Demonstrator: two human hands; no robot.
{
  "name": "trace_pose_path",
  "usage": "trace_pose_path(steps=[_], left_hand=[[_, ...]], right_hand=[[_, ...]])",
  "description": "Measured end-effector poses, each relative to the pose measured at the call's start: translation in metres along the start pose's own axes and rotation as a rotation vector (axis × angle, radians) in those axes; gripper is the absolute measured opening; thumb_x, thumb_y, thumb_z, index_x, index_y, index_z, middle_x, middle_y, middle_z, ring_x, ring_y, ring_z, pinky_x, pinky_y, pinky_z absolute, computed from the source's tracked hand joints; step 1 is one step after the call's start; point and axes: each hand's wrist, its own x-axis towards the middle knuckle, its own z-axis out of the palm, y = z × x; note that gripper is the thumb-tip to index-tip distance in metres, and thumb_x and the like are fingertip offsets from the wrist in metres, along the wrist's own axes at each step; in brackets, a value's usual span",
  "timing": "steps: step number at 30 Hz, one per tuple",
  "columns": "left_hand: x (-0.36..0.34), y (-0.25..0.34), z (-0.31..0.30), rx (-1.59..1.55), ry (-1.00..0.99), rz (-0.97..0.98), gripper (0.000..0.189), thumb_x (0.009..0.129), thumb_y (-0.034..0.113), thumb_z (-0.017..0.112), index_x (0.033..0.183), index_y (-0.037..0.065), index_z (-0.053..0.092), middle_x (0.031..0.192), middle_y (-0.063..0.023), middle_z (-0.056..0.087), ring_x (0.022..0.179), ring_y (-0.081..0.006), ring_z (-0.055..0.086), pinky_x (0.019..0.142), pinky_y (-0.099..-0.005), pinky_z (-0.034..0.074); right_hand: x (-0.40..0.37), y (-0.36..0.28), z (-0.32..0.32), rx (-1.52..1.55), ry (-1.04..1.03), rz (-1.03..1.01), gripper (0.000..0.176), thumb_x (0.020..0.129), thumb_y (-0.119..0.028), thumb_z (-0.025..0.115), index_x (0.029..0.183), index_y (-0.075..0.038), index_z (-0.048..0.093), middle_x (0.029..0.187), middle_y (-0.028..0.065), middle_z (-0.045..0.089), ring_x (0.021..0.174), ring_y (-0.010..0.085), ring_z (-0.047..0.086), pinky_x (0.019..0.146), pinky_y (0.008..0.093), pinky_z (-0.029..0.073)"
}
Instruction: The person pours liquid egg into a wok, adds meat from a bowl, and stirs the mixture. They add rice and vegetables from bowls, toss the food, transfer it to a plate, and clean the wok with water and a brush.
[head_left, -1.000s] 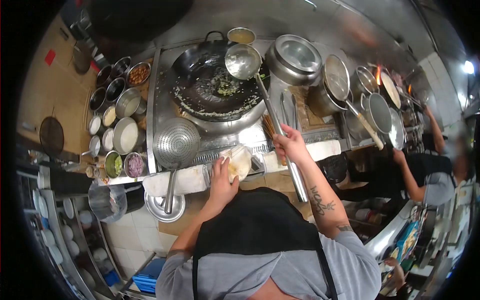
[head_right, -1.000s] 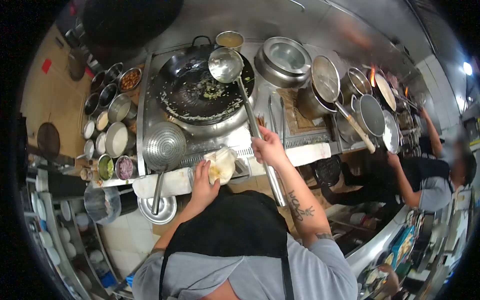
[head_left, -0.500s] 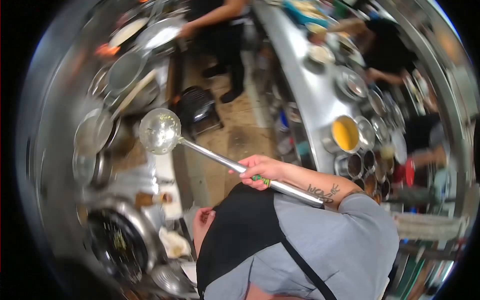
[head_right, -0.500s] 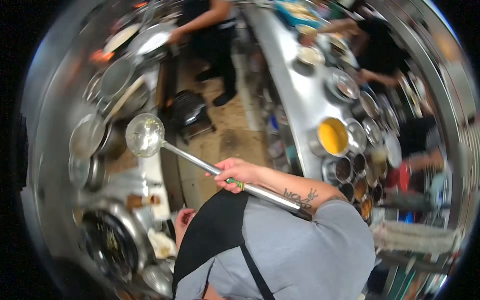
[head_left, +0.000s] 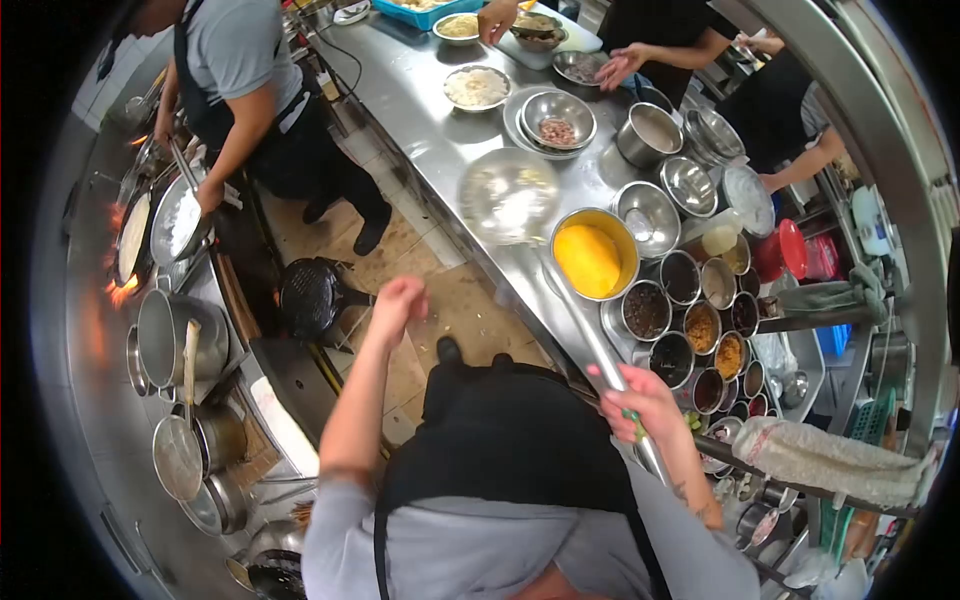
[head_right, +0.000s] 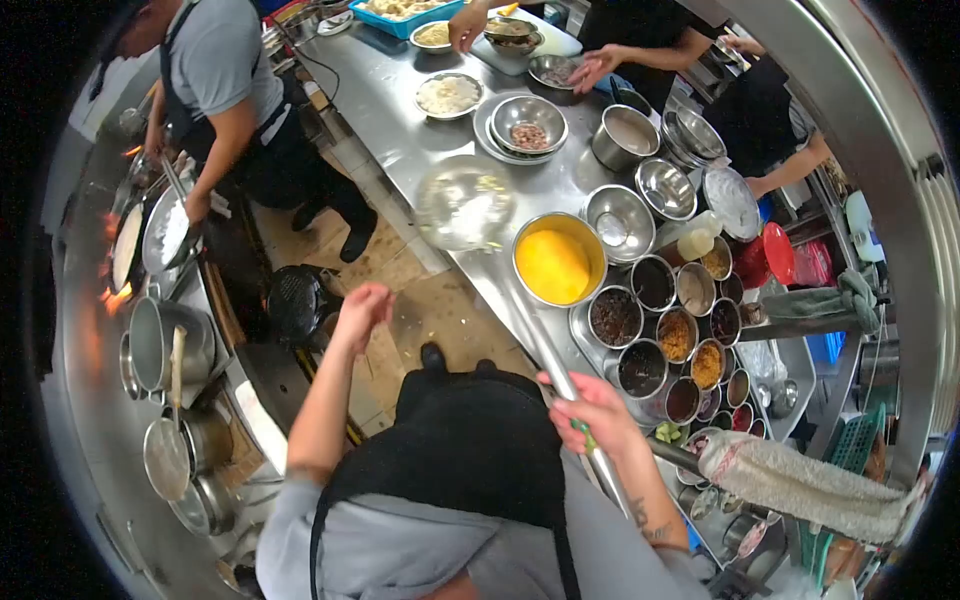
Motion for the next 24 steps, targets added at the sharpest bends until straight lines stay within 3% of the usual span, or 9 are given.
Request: trace_pose_path(steps=[1,5,9,11,13,15,18,21,24], left_hand=[[0.039,0.012,0.002,0.123,-0.094,0.018,0.011,0.093,0.016,0.057,0.089,0.006,0.059,0.075,-0.0034,0.061,0.062,-0.0118,0.057,0.056,-0.0264,0.045],[0.17,0.079,0.082,0.329,-0.119,0.139,0.015,0.089,0.016,0.061,0.083,0.003,0.061,0.068,-0.0039,0.06,0.054,-0.0126,0.052,0.052,-0.0261,0.041],[0.285,0.114,0.167,0.425,-0.164,0.195,0.028,0.088,0.025,0.067,0.094,-0.001,0.061,0.069,-0.0063,0.062,0.054,-0.0129,0.056,0.048,-0.0271,0.049],[0.327,0.113,0.196,0.55,-0.085,0.14,0.033,0.086,0.028,0.07,0.084,-0.005,0.065,0.067,-0.0091,0.064,0.047,-0.0154,0.056,0.041,-0.0289,0.047],[0.334,0.124,0.21,0.683,-0.008,0.122,0.031,0.084,0.023,0.068,0.073,-0.006,0.065,0.062,-0.0108,0.064,0.05,-0.0165,0.061,0.041,-0.0293,0.049],[0.347,0.124,0.214,0.719,-0.061,0.088,0.026,0.084,0.019,0.065,0.079,-0.007,0.065,0.067,-0.0129,0.066,0.054,-0.0173,0.064,0.043,-0.0287,0.052],[0.351,0.123,0.219,0.367,-0.055,0.028,0.024,0.086,0.015,0.063,0.088,-0.009,0.062,0.077,-0.0155,0.066,0.06,-0.0194,0.067,0.049,-0.0278,0.056],[0.332,0.132,0.21,0.239,-0.122,0.133,0.021,0.088,0.01,0.06,0.092,-0.01,0.057,0.085,-0.0158,0.065,0.065,-0.0216,0.068,0.056,-0.0274,0.058],[0.308,0.129,0.171,0.112,-0.193,0.23,0.017,0.085,0.008,0.063,0.08,-0.007,0.057,0.077,-0.0122,0.06,0.063,-0.0213,0.066,0.055,-0.0292,0.058]], right_hand=[[-0.011,0.004,-0.002,0.033,0.058,-0.024,0.044,0.089,-0.005,0.056,0.132,-0.002,0.048,0.065,0.0051,0.05,0.042,0.009,0.042,0.037,0.0238,0.034],[-0.032,0.02,0.013,0.111,0.33,-0.124,0.045,0.088,-0.001,0.055,0.132,-0.001,0.047,0.063,0.0054,0.052,0.04,0.0093,0.042,0.037,0.0233,0.033],[-0.026,0.033,0.049,0.01,0.65,-0.146,0.042,0.088,0.001,0.053,0.13,0.0,0.048,0.062,0.0044,0.053,0.039,0.0095,0.044,0.037,0.0235,0.034],[-0.018,0.037,0.065,-0.094,0.77,-0.128,0.039,0.09,0.002,0.052,0.129,-0.001,0.049,0.061,0.0015,0.053,0.04,0.0074,0.045,0.038,0.0223,0.034],[-0.01,0.035,0.081,-0.173,0.843,-0.089,0.039,0.091,0.002,0.052,0.129,-0.002,0.049,0.061,0.0003,0.053,0.041,0.006,0.045,0.039,0.0215,0.034],[-0.004,0.031,0.092,-0.171,0.896,-0.04,0.045,0.092,0.003,0.052,0.135,-0.003,0.045,0.068,-0.0022,0.054,0.046,0.003,0.044,0.042,0.0199,0.034],[0.004,0.028,0.102,-0.213,0.947,-0.032,0.056,0.092,0.004,0.052,0.145,-0.004,0.037,0.077,-0.0041,0.054,0.053,0.0019,0.042,0.047,0.0191,0.033],[0.005,0.033,0.092,-0.287,0.937,-0.042,0.058,0.091,0.004,0.053,0.146,-0.005,0.034,0.076,-0.0045,0.052,0.054,0.0025,0.041,0.048,0.0195,0.034],[0.0,0.01,0.091,-0.314,0.92,0.064,0.06,0.091,0.002,0.054,0.147,-0.006,0.033,0.071,-0.0043,0.049,0.054,0.0031,0.042,0.048,0.0202,0.035]])
